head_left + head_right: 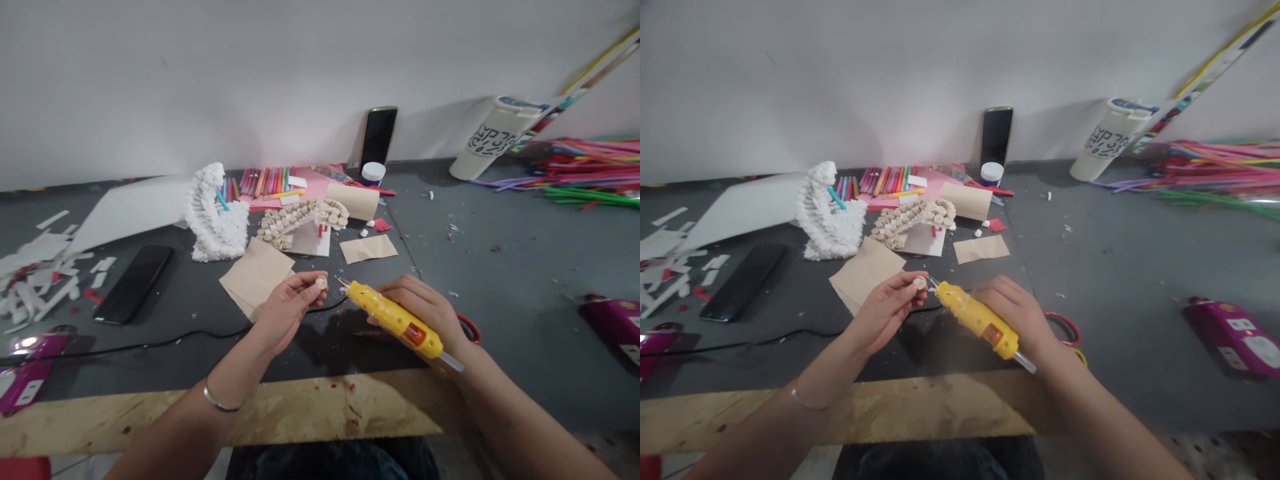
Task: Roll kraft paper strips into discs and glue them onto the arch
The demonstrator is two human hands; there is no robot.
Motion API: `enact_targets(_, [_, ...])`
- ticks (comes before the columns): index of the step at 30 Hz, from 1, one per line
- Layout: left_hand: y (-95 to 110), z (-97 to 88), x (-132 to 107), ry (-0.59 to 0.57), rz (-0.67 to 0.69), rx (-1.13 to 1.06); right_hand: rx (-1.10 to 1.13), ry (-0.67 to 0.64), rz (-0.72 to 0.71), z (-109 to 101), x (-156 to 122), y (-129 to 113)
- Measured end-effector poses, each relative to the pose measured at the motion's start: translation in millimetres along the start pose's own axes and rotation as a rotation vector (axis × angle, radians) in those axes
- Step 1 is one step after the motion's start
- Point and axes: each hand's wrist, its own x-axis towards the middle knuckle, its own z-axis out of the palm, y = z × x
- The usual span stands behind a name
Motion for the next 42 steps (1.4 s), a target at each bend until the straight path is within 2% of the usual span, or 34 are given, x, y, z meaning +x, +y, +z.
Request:
enact_targets(7, [-1, 1.4, -1, -0.022, 0.006, -0.071, 0.041, -0.059, -0.022, 7, 1, -2])
enact_targets(19, [5, -0.5, -2, 0.019, -0.011, -0.123, 0.05, -0.046, -0.033, 18, -2, 3])
enact_targets(30, [5, 1.3, -5, -0.06, -0.016, -0.156, 0.032, -0.052, -0.017, 16, -1, 3])
enact_targets(42, [6, 4.6, -6, -0.044, -0.056, -0.145, 0.011, -0.066, -0.005, 13, 0, 1])
